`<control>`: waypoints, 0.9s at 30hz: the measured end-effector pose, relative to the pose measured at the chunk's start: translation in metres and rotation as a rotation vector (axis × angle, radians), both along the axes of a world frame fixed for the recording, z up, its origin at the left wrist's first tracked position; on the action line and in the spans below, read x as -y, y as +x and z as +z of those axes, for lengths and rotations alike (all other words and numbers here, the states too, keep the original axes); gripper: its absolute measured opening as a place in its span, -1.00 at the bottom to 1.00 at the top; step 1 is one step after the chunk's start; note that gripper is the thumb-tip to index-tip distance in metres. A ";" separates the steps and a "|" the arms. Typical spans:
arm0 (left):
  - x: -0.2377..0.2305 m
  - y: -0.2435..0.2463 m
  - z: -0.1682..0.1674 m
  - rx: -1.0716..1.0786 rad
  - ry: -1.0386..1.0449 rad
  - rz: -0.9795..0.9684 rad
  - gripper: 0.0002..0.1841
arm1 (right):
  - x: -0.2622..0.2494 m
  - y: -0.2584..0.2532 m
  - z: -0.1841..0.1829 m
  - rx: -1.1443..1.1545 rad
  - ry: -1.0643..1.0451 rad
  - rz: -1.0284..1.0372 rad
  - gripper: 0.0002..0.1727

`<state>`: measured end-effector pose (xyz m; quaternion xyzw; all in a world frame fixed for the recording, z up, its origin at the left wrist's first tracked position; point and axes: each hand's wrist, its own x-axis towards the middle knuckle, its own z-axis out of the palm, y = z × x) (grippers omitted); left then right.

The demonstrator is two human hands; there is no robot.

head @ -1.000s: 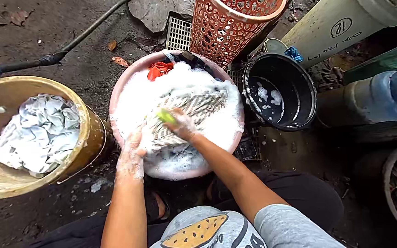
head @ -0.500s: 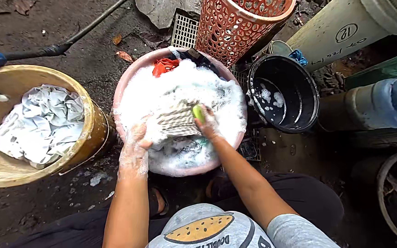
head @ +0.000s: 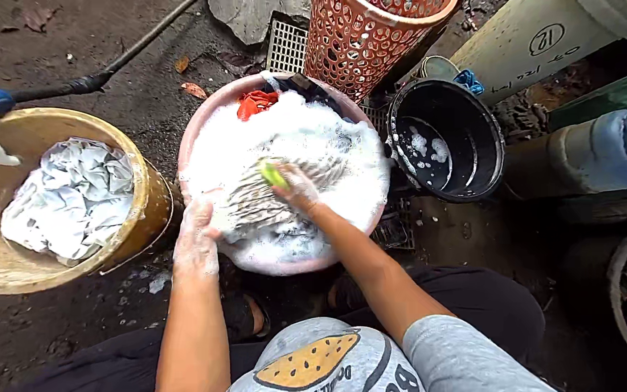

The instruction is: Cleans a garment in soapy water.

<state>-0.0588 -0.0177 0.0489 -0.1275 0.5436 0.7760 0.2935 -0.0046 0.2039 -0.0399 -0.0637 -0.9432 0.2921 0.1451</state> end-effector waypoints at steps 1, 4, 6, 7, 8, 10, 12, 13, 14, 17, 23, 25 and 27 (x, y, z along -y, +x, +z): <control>0.012 0.005 0.005 -0.083 0.045 -0.023 -0.75 | -0.033 0.004 -0.005 0.111 0.051 -0.090 -0.27; 0.012 0.000 -0.005 -0.033 0.001 0.031 -0.73 | -0.106 0.013 -0.006 0.289 -0.059 -0.412 -0.15; 0.000 -0.028 -0.030 0.047 -0.209 0.133 -0.61 | -0.124 0.014 0.011 0.311 -0.211 -0.545 -0.14; -0.004 -0.038 -0.036 -0.003 -0.349 0.125 -0.53 | -0.129 0.015 0.016 0.198 -0.351 -0.581 -0.19; -0.006 -0.045 -0.037 -0.101 -0.511 0.072 -0.44 | -0.133 0.017 0.020 0.048 -0.491 -0.621 -0.27; -0.017 -0.044 -0.022 -0.337 -0.853 -0.038 -0.29 | -0.140 0.028 0.029 -0.194 -0.717 -0.707 -0.35; -0.040 -0.027 -0.007 -0.572 -0.989 -0.135 -0.34 | -0.145 0.046 0.034 -0.295 -0.973 -0.714 -0.33; -0.054 -0.010 -0.001 -0.665 -0.952 -0.256 -0.46 | -0.145 0.056 0.032 -0.335 -1.139 -0.678 -0.37; -0.069 0.008 0.003 -0.743 -0.880 -0.443 -0.56 | -0.143 0.064 0.029 -0.390 -1.300 -0.624 -0.46; -0.120 0.060 -0.046 -1.026 -0.666 -0.914 -0.65 | -0.122 0.076 0.021 -0.571 -1.688 -0.603 -0.56; -0.150 0.043 -0.063 -1.042 -1.061 -1.402 -0.61 | -0.124 0.100 0.011 -0.373 -2.023 -0.226 -0.37; -0.134 0.021 -0.034 -1.062 -0.963 -1.352 -0.61 | -0.121 0.099 0.015 -0.229 -2.033 0.014 -0.32; -0.122 -0.002 0.007 -1.126 -0.783 -1.176 -0.58 | -0.107 0.090 0.016 -0.070 -1.977 0.120 -0.31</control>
